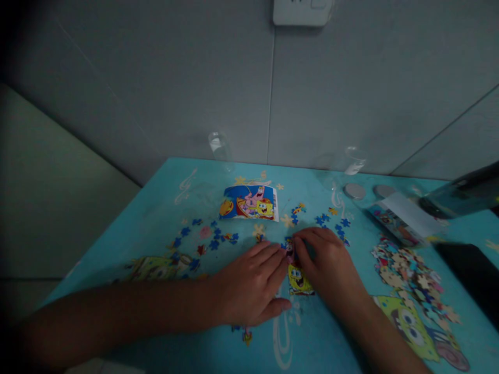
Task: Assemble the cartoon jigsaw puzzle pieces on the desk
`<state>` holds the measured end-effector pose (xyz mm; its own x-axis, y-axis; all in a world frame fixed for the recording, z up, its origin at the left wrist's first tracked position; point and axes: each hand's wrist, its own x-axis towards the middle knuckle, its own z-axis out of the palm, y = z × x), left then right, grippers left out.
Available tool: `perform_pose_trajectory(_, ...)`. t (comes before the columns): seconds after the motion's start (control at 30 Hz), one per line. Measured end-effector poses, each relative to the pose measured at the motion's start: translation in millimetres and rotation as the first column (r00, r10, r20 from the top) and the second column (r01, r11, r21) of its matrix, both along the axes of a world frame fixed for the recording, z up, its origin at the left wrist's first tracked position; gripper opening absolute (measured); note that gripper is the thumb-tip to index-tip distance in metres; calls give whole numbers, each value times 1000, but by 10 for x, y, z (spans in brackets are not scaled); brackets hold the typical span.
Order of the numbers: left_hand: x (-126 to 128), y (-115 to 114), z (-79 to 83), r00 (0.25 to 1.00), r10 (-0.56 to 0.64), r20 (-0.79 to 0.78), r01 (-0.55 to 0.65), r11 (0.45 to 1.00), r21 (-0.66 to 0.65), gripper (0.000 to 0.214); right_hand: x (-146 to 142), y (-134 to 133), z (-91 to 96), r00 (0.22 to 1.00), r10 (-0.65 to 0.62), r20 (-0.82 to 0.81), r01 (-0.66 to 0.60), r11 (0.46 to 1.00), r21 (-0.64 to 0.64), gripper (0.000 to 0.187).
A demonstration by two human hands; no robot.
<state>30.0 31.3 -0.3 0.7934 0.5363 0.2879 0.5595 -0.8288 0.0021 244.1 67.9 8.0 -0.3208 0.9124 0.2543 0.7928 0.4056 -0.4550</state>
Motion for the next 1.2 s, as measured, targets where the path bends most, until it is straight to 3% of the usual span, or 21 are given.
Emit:
perform_pose_trajectory(0.23,-16,106,39,993,-28,112,47,984,-171,66,12,-1,-15,1000,11,2,-11,1000,-9,23)
perform_pose_trajectory(0.4,-34,110,57,990,-15,144,45,977,-208,68,23,7,-17,1000,18,6,-18,1000,-13,24)
perform_pose_trajectory(0.93,-39,99,99,1000,-17,-23,16,1000,-10,67,23,7,-29,1000,13,17,-13,1000,10,24)
perform_pose_trajectory(1.2,-23,120,99,999,-25,-37,24,1000,-15,68,72,26,-49,1000,7,20,-8,1000,17,25)
